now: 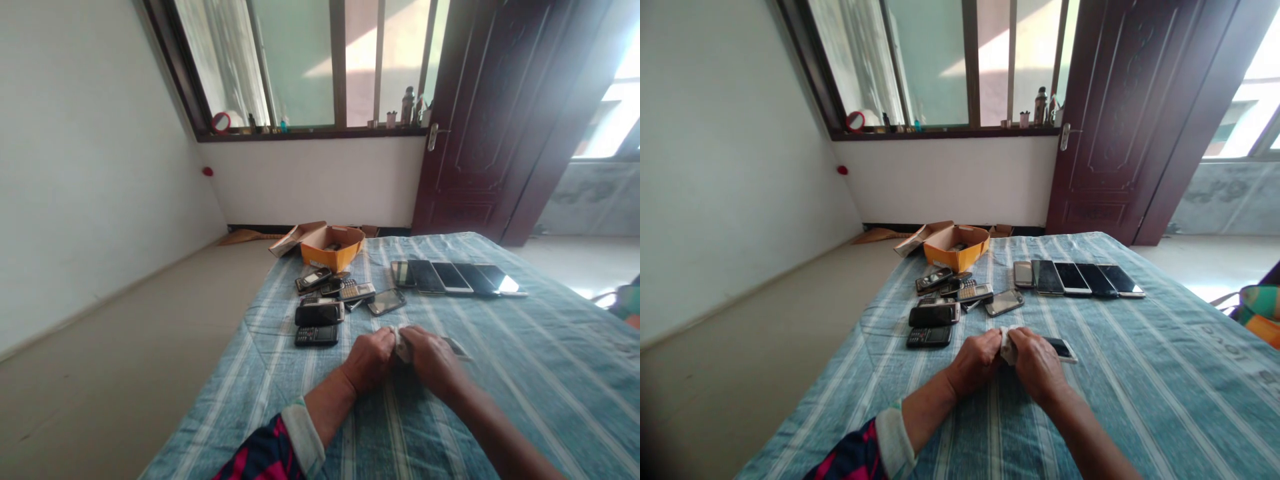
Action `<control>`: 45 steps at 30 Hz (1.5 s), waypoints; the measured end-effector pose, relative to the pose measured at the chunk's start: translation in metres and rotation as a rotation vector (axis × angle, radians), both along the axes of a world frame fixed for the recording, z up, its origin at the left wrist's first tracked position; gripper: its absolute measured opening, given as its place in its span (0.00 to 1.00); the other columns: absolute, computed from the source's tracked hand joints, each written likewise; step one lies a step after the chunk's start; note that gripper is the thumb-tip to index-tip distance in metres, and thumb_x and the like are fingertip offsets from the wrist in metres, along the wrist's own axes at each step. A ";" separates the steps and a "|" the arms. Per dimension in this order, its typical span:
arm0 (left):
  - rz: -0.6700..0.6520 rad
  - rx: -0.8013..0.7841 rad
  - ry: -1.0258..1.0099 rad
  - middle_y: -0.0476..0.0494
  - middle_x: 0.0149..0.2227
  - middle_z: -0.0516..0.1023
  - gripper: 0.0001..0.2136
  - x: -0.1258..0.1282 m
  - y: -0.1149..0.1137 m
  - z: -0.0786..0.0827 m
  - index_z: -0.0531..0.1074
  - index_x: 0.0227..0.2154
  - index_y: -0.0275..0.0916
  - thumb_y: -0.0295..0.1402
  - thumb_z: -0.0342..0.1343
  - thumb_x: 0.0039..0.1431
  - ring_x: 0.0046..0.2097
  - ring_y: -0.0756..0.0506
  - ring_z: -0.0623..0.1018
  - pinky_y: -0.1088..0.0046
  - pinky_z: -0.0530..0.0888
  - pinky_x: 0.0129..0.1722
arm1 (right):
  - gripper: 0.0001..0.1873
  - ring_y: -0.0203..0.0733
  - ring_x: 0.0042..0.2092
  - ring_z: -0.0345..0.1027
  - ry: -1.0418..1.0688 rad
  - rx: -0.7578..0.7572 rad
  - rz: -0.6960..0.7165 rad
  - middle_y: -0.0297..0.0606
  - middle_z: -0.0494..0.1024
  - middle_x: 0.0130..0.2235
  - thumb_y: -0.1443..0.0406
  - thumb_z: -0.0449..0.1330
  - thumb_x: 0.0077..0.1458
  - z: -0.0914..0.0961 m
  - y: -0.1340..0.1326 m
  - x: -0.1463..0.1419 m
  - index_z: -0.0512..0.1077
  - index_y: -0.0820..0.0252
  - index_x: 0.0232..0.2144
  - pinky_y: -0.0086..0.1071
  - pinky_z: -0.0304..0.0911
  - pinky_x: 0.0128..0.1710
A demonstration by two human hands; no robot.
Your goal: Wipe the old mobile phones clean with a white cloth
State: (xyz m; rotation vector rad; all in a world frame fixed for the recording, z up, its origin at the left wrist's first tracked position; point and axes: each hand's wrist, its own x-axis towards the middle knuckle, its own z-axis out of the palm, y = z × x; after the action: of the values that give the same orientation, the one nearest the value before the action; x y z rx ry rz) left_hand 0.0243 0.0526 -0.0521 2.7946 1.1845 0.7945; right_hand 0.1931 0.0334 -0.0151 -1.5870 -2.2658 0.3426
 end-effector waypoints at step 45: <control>-0.061 -0.181 0.003 0.39 0.43 0.76 0.10 -0.006 0.006 0.009 0.75 0.36 0.37 0.38 0.61 0.56 0.44 0.41 0.74 0.65 0.70 0.46 | 0.21 0.51 0.54 0.68 -0.348 0.221 -0.132 0.49 0.74 0.54 0.77 0.45 0.59 -0.031 -0.013 0.027 0.73 0.63 0.46 0.47 0.52 0.57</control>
State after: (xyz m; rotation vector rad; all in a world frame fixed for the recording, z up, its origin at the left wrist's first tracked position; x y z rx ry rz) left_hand 0.0183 0.0590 -0.0434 2.6721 1.1047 0.6435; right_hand 0.2203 0.0202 -0.0463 -1.7743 -2.3256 -0.2296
